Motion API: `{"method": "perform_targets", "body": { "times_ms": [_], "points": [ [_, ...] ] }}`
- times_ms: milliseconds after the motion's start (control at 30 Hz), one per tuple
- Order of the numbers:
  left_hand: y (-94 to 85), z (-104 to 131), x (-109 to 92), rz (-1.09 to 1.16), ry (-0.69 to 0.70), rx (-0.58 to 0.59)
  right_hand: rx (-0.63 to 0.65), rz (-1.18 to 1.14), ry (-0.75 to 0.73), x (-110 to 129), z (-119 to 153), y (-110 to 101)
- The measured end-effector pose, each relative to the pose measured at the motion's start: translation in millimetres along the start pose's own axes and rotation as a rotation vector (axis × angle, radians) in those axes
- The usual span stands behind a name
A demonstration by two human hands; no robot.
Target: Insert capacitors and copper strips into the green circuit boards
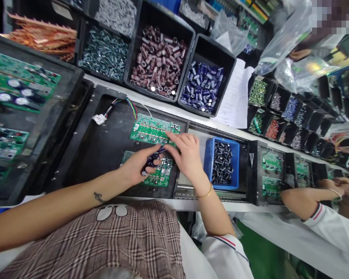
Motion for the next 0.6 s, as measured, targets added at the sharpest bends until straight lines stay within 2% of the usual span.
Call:
{"method": "perform_targets", "body": {
  "times_ms": [100,233,367,600],
  "points": [
    [-0.8,0.5,2.6,-0.046,-0.072,0.006,0.024,-0.024,0.008,9.3,8.9,-6.2],
    [-1.6,2.4,4.2,-0.108,-0.188,0.014,-0.023,0.138,0.101,-2.8,8.2,10.2],
    [-1.7,4.4,2.5,-0.122,-0.153,0.014,0.009,0.205,0.105,-12.7,2.3,23.6],
    [-2.4,4.2,1.1,-0.128,-0.163,0.003,0.003,0.180,0.026,-11.6,2.7,20.6]
  ]
}}
Point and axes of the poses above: each hand's wrist, its own z-axis away from the middle knuckle, its own y-axis out of the palm, x = y × z, the point moved 1 cm from there along -z, towards the middle knuckle, and after that the axes turned 2 degrees about -y, right-handed, at the moved point
